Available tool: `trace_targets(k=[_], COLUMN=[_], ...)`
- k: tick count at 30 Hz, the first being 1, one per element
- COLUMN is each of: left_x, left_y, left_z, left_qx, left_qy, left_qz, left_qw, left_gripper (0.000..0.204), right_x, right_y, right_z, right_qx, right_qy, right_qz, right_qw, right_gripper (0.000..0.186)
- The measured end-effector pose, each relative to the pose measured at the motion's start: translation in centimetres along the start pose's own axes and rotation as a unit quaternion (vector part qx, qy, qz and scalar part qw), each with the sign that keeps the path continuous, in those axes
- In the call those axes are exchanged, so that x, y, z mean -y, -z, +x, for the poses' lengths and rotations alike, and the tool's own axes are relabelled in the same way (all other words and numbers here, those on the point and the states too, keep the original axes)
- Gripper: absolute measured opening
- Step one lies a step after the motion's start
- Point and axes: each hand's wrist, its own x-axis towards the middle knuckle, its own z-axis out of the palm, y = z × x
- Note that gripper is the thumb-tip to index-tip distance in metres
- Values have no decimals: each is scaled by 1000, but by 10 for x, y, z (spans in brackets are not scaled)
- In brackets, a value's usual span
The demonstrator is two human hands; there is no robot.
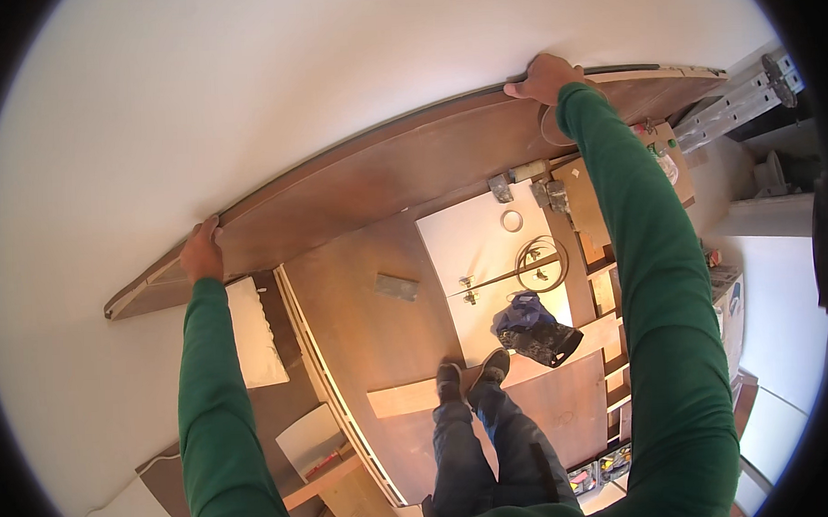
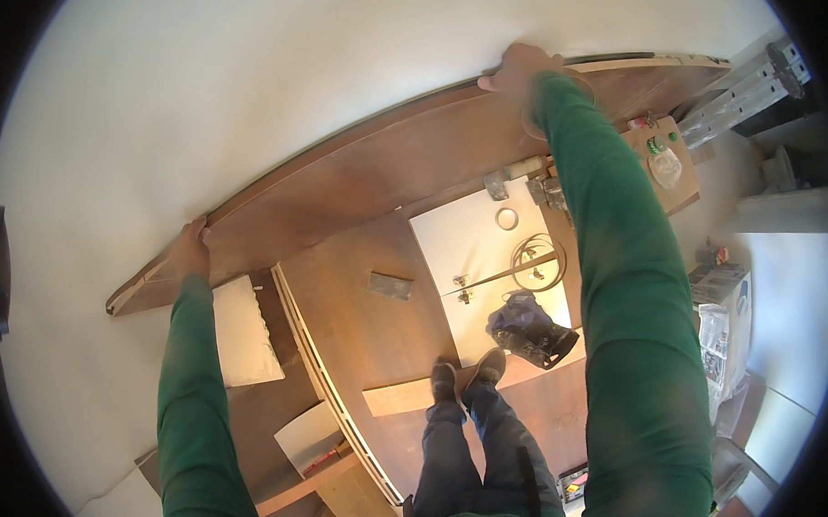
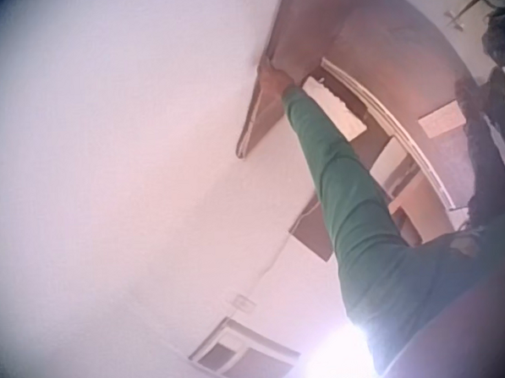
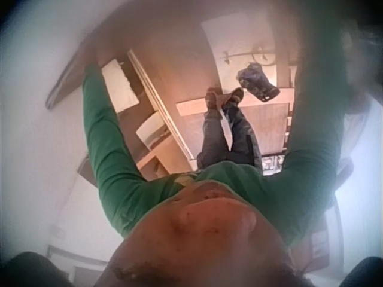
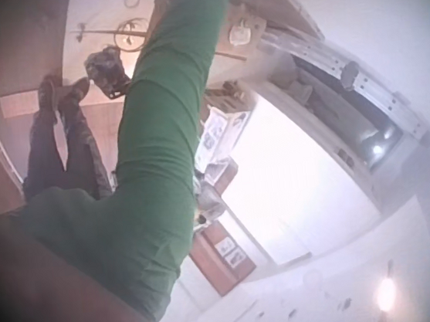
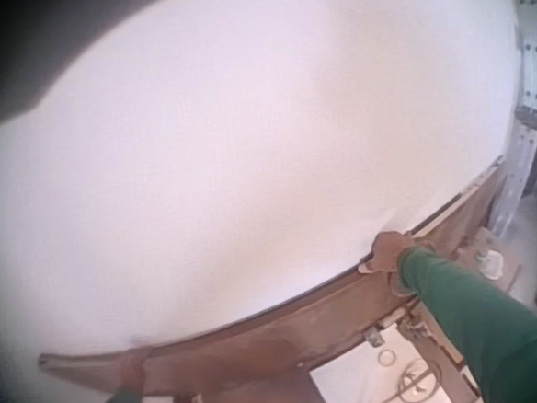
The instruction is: The person installs a curved wooden trim piece onto the edge of a wall-mounted cabinet. They use a utility knife to trim the piece to size and a cloth to wipe the surface. The person then positions the trim along the cabinet edge.
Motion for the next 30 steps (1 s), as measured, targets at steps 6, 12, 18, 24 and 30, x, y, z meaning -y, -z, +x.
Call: trace_targets(k=[6, 12, 18, 24, 30], left_x=[-3, 5, 2, -6, -5], left_y=[3, -1, 4, 6, 4], left_z=[-1, 0, 4, 1, -3], left_qx=[-22, -25, -19, -25, -16], left_qy=[-8, -33, -37, -54, -32], left_qz=[-9, -8, 7, 3, 26], left_qw=[1000, 999, 999, 998, 999], left_gripper=[20, 17, 17, 20, 21], right_x=[7, 1, 8, 13, 24], right_y=[-6, -16, -19, -18, -12], right_z=[-7, -5, -8, -3, -15], right_qx=[-55, -78, -97, -68, -60], right_qy=[-19, 10, -3, -35, -49], right_qz=[-28, -4, -45, -81, -72], right_qw=[998, 997, 994, 994, 994], right_gripper=[63, 58, 55, 56, 40])
